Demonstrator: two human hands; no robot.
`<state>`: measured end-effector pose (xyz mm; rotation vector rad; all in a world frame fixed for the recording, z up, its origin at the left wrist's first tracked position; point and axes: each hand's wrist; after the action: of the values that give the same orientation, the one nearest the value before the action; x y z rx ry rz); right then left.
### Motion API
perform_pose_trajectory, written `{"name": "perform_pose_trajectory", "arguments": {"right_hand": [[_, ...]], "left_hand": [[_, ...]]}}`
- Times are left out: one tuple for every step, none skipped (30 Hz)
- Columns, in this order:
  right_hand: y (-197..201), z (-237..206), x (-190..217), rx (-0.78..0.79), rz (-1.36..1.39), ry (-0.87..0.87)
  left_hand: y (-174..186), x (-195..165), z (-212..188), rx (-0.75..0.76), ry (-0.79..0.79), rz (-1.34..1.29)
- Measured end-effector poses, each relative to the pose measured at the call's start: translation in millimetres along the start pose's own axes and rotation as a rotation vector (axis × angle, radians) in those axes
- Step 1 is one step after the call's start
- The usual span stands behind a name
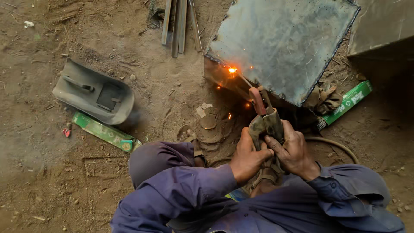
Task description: The person sits on the ground and first taps the edge of a square metal box with a hammer, then performs arc welding along the box's corner seam using an electrode holder, producing sparks and smoke as they weld around the joint.
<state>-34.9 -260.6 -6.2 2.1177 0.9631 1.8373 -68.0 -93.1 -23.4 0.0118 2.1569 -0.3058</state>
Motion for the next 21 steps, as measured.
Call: {"name": "perform_pose_trajectory", "arguments": {"right_hand": [[1,0,3,0.003,-0.018,-0.015],[2,0,6,0.007,-0.036,-0.030],[2,0,8,0.002,-0.053,-0.021],[2,1,10,-0.004,-0.070,-0.011],[2,1,11,-0.010,-0.087,-0.001],[2,2,11,-0.008,-0.061,-0.008],[1,1,12,-0.006,-0.034,-0.016],[1,1,12,-0.003,-0.009,-0.024],[1,1,12,-0.004,-0.009,-0.021],[1,2,12,-0.006,-0.009,-0.017],[0,1,12,-0.007,-0.009,-0.014],[0,1,12,-0.006,-0.012,-0.026],[0,1,11,-0.004,-0.015,-0.039],[0,2,11,-0.002,-0.019,-0.052],[0,1,11,-0.002,-0.020,-0.050],[0,1,11,-0.002,-0.022,-0.047],[0,1,11,-0.002,-0.023,-0.046],[0,1,11,-0.001,-0.023,-0.043],[0,1,11,-0.001,-0.023,-0.038],[0,1,11,-0.003,-0.023,-0.031],[0,2,11,-0.004,-0.025,-0.017]], "left_hand": [[0,-1,0,-0.024,0.004,0.036],[-1,-3,0,-0.027,0.006,0.031],[-1,-3,-1,-0.029,0.006,0.026],[-2,-5,-1,-0.032,0.005,0.021],[-2,-6,-2,-0.035,0.005,0.014],[-1,-9,-2,-0.038,0.006,0.007],[-2,-10,-3,-0.041,0.008,-0.001],[-1,-13,-4,-0.027,0.054,-0.045],[-1,-15,-5,-0.012,0.100,-0.090],[-1,-18,-5,0.002,0.146,-0.134],[-1,-20,-6,0.000,0.150,-0.124],[-1,-22,-6,-0.002,0.154,-0.113],[-1,-23,-6,-0.003,0.159,-0.103],[-1,-24,-6,-0.009,0.149,-0.092],[-1,-24,-7,-0.016,0.138,-0.082],[-1,-24,-6,-0.023,0.127,-0.072],[-1,-24,-6,-0.027,0.125,-0.066],[-1,-23,-6,-0.031,0.124,-0.059],[-1,-22,-5,-0.034,0.121,-0.052],[-1,-21,-5,-0.037,0.124,-0.045],[-2,-19,-5,-0.041,0.128,-0.038]]}}
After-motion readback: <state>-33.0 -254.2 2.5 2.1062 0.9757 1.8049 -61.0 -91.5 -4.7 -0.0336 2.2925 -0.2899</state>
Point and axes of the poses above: each hand's wrist, its own z-axis towards the middle knuckle, its own y-axis out of the back of the hand, x = y × z, and after that the axes turned 4 degrees about y, right-handed
